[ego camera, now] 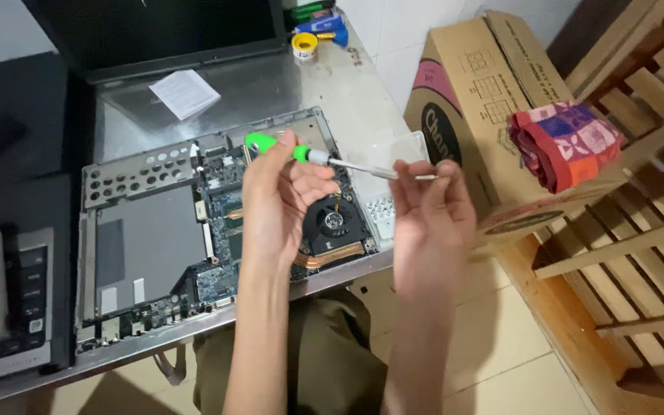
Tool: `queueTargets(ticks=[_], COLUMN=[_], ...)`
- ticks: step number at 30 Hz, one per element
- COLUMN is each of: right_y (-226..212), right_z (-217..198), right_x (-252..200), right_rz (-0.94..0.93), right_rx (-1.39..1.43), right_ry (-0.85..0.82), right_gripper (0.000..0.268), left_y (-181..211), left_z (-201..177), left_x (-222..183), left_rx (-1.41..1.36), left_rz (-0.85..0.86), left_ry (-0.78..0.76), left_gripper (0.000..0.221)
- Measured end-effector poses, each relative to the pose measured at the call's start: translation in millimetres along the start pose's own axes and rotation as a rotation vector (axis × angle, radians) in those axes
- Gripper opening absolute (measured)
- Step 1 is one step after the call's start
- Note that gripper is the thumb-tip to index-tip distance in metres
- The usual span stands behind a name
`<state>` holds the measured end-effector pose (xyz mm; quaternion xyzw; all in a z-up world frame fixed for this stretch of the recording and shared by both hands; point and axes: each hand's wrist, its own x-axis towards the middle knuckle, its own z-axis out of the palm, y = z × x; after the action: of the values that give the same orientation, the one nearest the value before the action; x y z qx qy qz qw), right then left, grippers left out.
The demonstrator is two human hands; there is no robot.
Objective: The person holds a blue air blower in one hand and a brush in the other, brushing dust off a disassembled laptop motherboard and cooling fan on the workbench. They then pick up a green-handled screwdriver and work on the fan assembly screws.
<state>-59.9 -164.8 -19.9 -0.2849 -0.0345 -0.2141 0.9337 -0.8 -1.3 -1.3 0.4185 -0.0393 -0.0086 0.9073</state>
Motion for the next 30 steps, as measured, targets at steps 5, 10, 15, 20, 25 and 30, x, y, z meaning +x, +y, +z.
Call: queueTargets(ticks=[5, 10, 15, 20, 25, 30], right_y=[3.8, 4.8, 3.7, 6.9, 12.4, 23.6], right_z=[10.7, 15.0, 23.7, 34.3, 31.7, 19.0], right_x=[-8.7, -9.6, -11.4, -15.7, -14.0, -12.5], right_rz=[-0.012, -0.068, -0.169, -0.259, -0.260, -0.074], right_rx=[-0.005, -0.113, -0.270, -0.427, -0.447, -0.150], right_ry=[-0.056, -0.050, 0.026, 0.055, 0.114, 0.132], right_gripper=[0.010, 0.009, 0.006, 0.004, 0.005, 0.016], left_y=[0.6, 3.4, 5.4, 10.4, 19.1, 26.2], left_z=[-1.7, -2.7, -0.7, -2.5, 0.9, -0.1], left_x=[-0.8, -2.6, -3.7, -5.6, -10.5, -15.4], left_rx=[0.005, 0.012, 0.044, 0.081, 0.134, 0.147], left_rz=[-0.022, 0.001, 0.033, 0.072, 0.152, 0.253], left_ry=[0.008, -0.003, -0.029, -0.048, -0.078, -0.150], left_gripper=[0.029, 0.029, 0.031, 0.032, 0.032, 0.029])
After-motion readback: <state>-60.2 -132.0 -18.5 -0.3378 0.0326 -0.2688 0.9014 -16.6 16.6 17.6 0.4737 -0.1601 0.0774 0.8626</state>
